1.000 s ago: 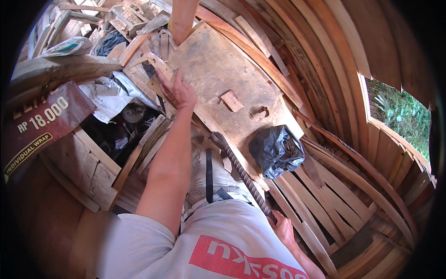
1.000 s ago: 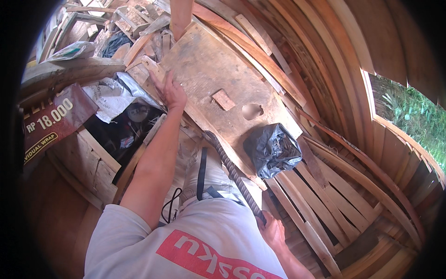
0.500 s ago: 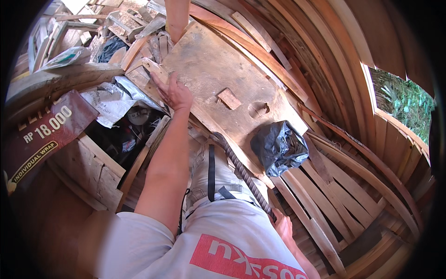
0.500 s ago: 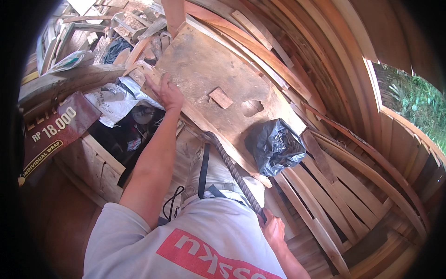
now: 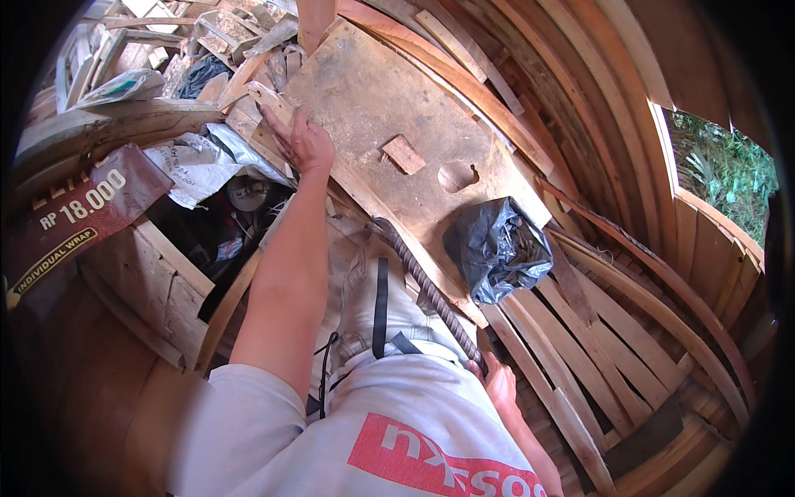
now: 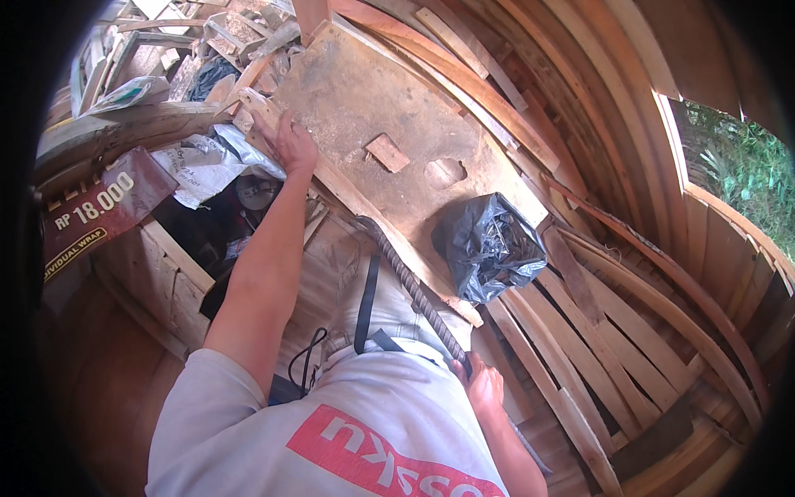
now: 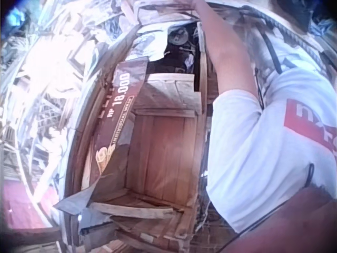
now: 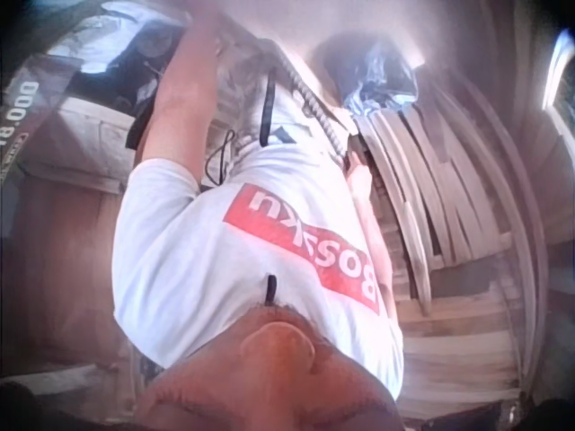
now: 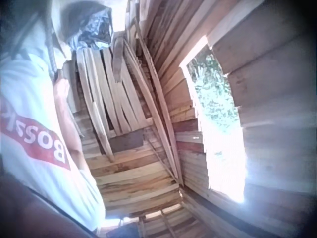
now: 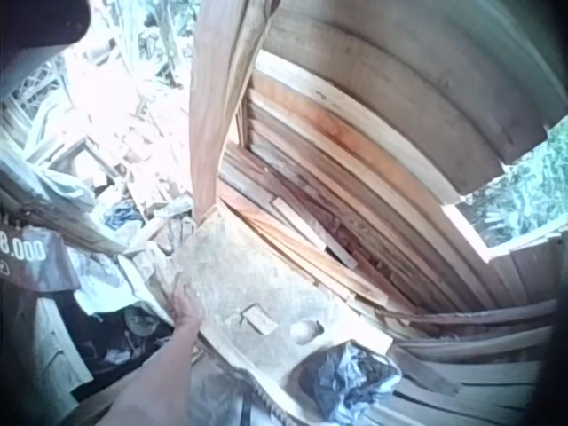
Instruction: The person uses a long metal bar to pry and break apart wooden planks and debris inside a cluttered wooden structure. They repeatedly strike and lever the wood to separate pieces, working alongside another individual who is also clearing the area.
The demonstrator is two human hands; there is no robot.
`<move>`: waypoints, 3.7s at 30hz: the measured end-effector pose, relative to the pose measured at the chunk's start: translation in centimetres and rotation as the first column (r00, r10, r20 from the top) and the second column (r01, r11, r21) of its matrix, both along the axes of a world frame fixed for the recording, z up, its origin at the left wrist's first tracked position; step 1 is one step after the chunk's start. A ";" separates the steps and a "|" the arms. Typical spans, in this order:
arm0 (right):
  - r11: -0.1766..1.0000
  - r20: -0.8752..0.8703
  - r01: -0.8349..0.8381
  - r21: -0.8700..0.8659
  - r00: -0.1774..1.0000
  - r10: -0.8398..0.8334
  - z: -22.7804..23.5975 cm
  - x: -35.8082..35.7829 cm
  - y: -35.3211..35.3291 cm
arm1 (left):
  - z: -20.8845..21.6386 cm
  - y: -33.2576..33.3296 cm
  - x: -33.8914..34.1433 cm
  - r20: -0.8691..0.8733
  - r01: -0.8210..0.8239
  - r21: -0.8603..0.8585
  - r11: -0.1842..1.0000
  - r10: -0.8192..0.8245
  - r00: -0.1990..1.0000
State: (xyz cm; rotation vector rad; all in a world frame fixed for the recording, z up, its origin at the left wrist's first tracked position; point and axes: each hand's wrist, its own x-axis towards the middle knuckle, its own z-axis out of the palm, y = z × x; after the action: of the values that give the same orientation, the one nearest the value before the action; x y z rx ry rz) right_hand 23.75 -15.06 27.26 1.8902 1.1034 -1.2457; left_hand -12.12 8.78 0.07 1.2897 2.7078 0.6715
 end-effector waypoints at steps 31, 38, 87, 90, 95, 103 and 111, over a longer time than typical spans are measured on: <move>0.934 -0.142 -0.145 0.327 0.970 0.200 -12.5 6.9 -6.7 | 2.2 -0.4 -0.7 0.153 0.036 -0.036 0.999 -0.030 0.988; 0.920 -0.156 -0.145 0.365 0.964 0.214 -12.3 9.0 -7.4 | 9.1 -8.7 1.1 0.233 0.674 0.036 0.738 -0.662 0.713; 0.943 -0.090 -0.076 0.323 0.990 0.111 0.5 23.2 -18.5 | 6.1 -19.2 14.1 0.858 -0.047 -0.134 0.990 0.139 0.495; 0.950 -0.041 -0.178 0.256 0.980 0.195 2.4 19.9 -14.7 | 3.8 -18.2 13.0 0.869 -0.054 -0.180 0.982 0.184 0.459; 0.950 0.051 -0.269 0.160 0.963 0.264 4.6 14.4 -10.2 | 3.0 -16.8 12.6 0.875 0.004 -0.200 0.980 0.177 0.450; 0.925 0.131 -0.370 0.087 0.924 0.358 7.9 8.9 -5.5 | 1.7 -17.0 11.6 0.932 -0.023 -0.121 0.992 0.122 0.342; 0.896 0.167 -0.441 0.059 0.889 0.426 9.3 6.1 -3.4 | 2.5 -16.6 11.6 0.923 0.070 -0.136 0.988 0.101 0.372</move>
State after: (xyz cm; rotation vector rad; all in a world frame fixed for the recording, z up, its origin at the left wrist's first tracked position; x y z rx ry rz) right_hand 29.87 -18.50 36.54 1.6453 1.4263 -0.7968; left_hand -0.52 -7.82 2.53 0.5034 1.7219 0.8244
